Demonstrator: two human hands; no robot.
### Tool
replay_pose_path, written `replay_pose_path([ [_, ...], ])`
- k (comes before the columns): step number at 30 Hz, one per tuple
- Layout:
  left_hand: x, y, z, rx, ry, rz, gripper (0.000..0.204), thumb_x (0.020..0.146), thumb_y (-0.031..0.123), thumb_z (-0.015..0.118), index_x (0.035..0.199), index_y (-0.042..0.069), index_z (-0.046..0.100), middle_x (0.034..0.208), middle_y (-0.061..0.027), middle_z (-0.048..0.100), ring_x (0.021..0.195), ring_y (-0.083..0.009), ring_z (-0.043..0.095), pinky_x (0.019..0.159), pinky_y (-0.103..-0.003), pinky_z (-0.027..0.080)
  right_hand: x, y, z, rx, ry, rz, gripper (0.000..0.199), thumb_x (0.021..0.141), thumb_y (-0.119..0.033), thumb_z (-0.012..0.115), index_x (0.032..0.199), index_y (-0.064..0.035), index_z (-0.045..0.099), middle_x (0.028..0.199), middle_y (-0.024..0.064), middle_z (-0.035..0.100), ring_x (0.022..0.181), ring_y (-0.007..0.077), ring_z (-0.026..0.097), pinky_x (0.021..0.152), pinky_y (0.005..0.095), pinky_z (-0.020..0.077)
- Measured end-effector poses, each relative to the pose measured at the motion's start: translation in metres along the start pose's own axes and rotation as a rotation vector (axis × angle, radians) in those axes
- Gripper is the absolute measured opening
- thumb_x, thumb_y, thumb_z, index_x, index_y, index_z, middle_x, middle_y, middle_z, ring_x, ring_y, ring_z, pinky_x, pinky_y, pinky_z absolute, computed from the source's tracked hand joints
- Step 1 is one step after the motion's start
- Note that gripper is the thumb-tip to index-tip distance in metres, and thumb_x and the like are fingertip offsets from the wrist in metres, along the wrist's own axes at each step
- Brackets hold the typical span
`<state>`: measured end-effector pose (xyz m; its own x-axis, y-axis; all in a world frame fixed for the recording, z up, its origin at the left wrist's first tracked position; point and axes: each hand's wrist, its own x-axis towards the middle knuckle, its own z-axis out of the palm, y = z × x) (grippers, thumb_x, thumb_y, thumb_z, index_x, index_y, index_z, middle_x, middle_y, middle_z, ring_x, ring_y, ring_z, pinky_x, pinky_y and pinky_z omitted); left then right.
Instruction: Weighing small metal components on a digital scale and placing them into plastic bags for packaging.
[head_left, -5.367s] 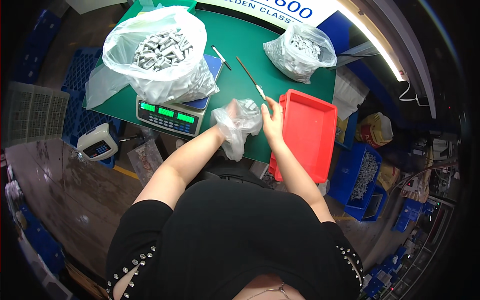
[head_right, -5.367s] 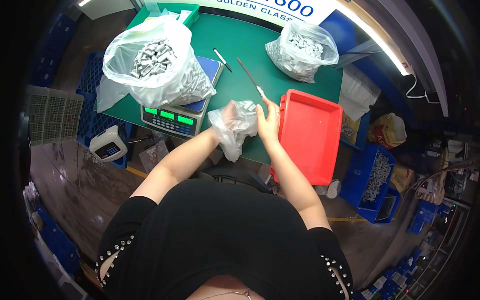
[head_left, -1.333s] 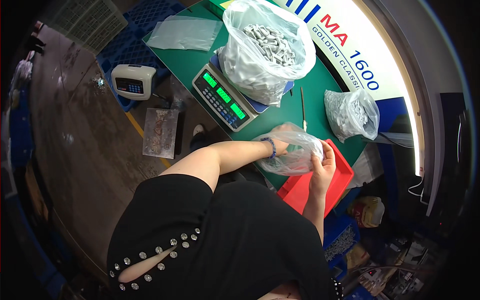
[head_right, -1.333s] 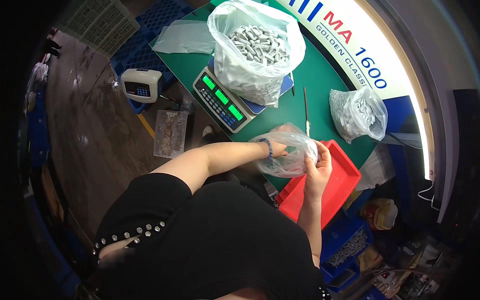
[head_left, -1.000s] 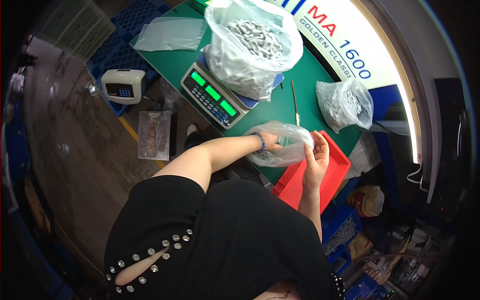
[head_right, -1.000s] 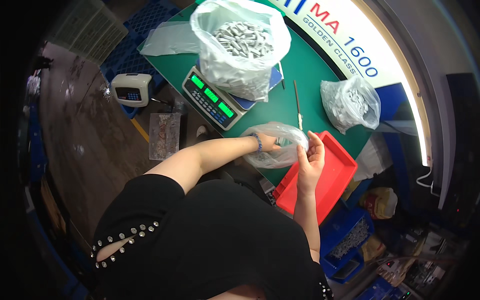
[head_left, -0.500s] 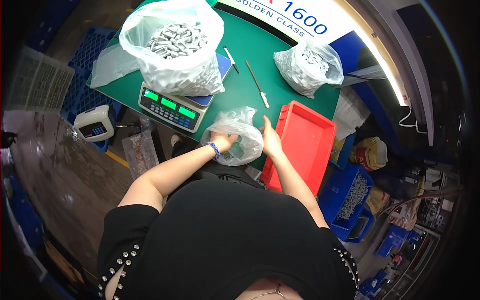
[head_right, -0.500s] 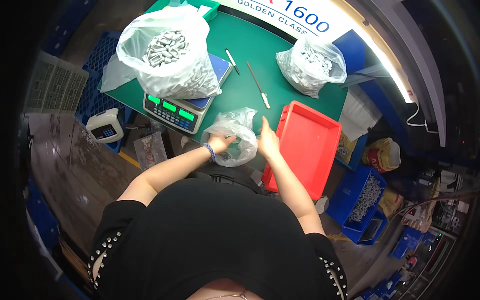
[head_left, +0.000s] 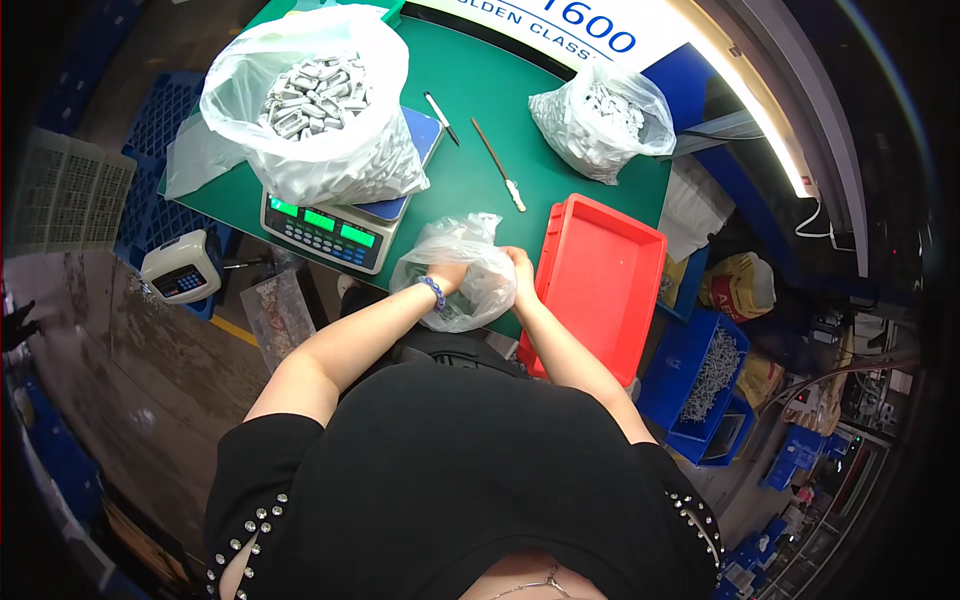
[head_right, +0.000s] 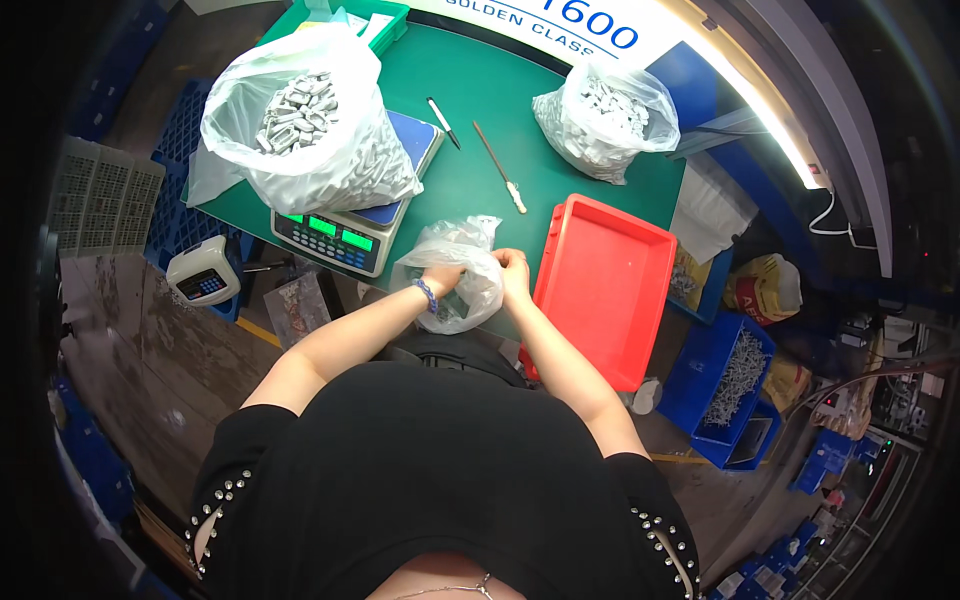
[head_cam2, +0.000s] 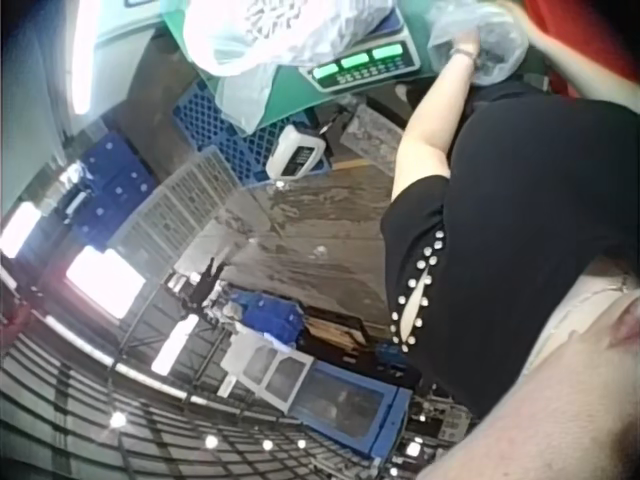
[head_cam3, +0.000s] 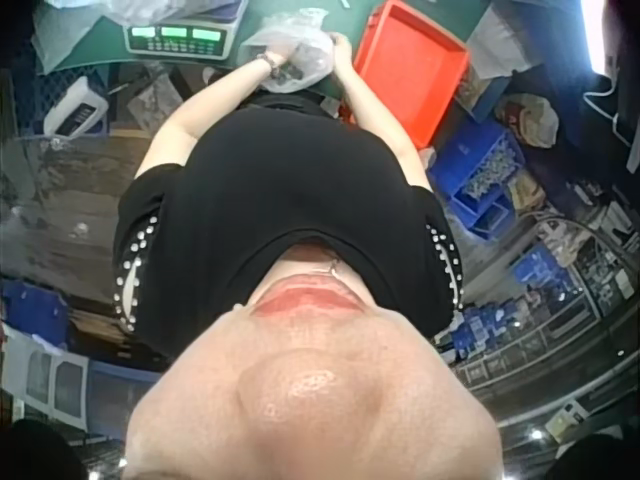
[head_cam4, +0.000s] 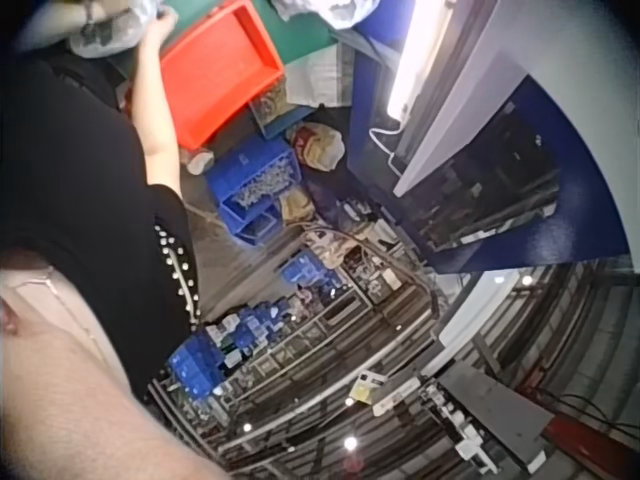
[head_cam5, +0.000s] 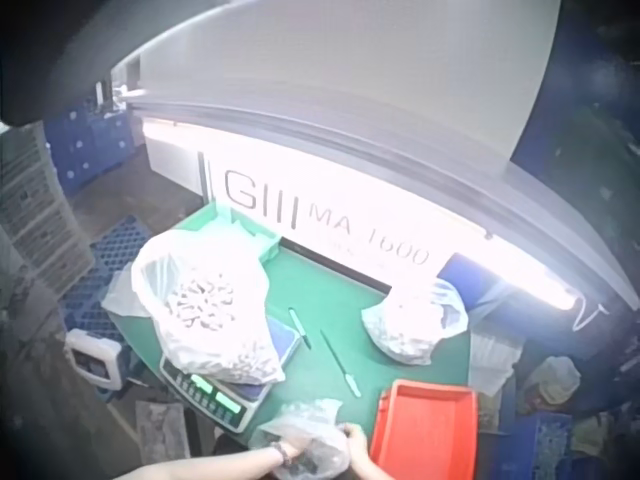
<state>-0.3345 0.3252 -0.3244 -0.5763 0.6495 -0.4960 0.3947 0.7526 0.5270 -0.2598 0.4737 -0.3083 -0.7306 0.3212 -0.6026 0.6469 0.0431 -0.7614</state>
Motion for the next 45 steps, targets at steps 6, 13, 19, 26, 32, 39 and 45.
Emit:
replay_pose_path([
  [6,-0.023,-0.005,0.007,-0.040,0.705,0.344,0.064,0.071,0.036,0.067,0.123,0.003,0.050,0.126,-0.0212,0.047,0.118,-0.0372,0.041,0.098,-0.046,0.031,0.010,-0.043,-0.002,-0.541,0.391,-0.714,0.060,0.064,-0.009,0.065,0.121,-0.0099,0.047,0.114,0.0161,0.048,0.106,0.0326,0.048,0.092,0.0391,0.0413],
  [13,-0.004,-0.016,0.020,-0.094,0.559,0.293,0.070,0.078,0.034,0.059,0.134,0.000,0.033,0.135,-0.0212,0.037,0.126,-0.0345,0.034,0.103,-0.042,0.028,0.026,-0.043,-0.003,-0.678,0.176,-0.469,0.053,0.066,-0.013,0.063,0.117,-0.0085,0.050,0.104,0.0172,0.051,0.099,0.0306,0.052,0.089,0.0372,0.0430],
  [19,0.013,0.001,0.023,-0.574,0.783,0.452,0.048,0.082,0.029,0.054,0.120,0.002,0.046,0.117,-0.0190,0.050,0.112,-0.0311,0.046,0.097,-0.039,0.036,0.059,0.021,-0.004,-0.189,0.012,-0.440,0.043,0.069,-0.015,0.062,0.107,0.0028,0.054,0.108,0.0196,0.056,0.097,0.0271,0.056,0.083,0.0352,0.0452],
  [26,0.004,-0.005,0.004,-0.377,0.557,0.214,0.046,0.082,0.029,0.054,0.118,0.003,0.047,0.116,-0.0181,0.050,0.110,-0.0297,0.047,0.094,-0.038,0.037,0.054,0.040,0.004,0.246,-0.117,-0.214,0.041,0.086,-0.018,0.056,0.119,0.0019,0.044,0.106,0.0119,0.057,0.091,0.0191,0.056,0.078,0.0299,0.0463],
  [32,0.006,-0.003,0.007,-0.317,0.522,0.176,0.043,0.082,0.029,0.053,0.117,0.003,0.047,0.114,-0.0173,0.051,0.108,-0.0285,0.049,0.092,-0.037,0.039,0.034,0.017,0.014,0.101,0.113,-0.210,0.040,0.085,-0.012,0.049,0.121,0.0034,0.044,0.108,0.0149,0.058,0.093,0.0212,0.057,0.079,0.0290,0.0463],
  [39,0.010,-0.009,0.000,-0.217,0.347,0.108,0.041,0.083,0.029,0.053,0.115,0.004,0.048,0.112,-0.0164,0.051,0.105,-0.0271,0.050,0.090,-0.037,0.040,-0.025,0.016,0.028,0.471,0.107,0.281,0.035,0.088,-0.020,0.051,0.109,0.0076,0.052,0.095,0.0168,0.061,0.083,0.0261,0.062,0.075,0.0377,0.0495],
  [45,0.020,0.000,-0.018,-0.097,0.151,0.039,0.039,0.083,0.029,0.053,0.113,0.005,0.049,0.111,-0.0157,0.052,0.103,-0.0259,0.051,0.088,-0.036,0.042,-0.010,0.004,0.044,0.641,0.065,0.224,0.033,0.084,-0.011,0.055,0.113,0.0051,0.052,0.097,0.0140,0.062,0.087,0.0234,0.061,0.075,0.0348,0.0488],
])
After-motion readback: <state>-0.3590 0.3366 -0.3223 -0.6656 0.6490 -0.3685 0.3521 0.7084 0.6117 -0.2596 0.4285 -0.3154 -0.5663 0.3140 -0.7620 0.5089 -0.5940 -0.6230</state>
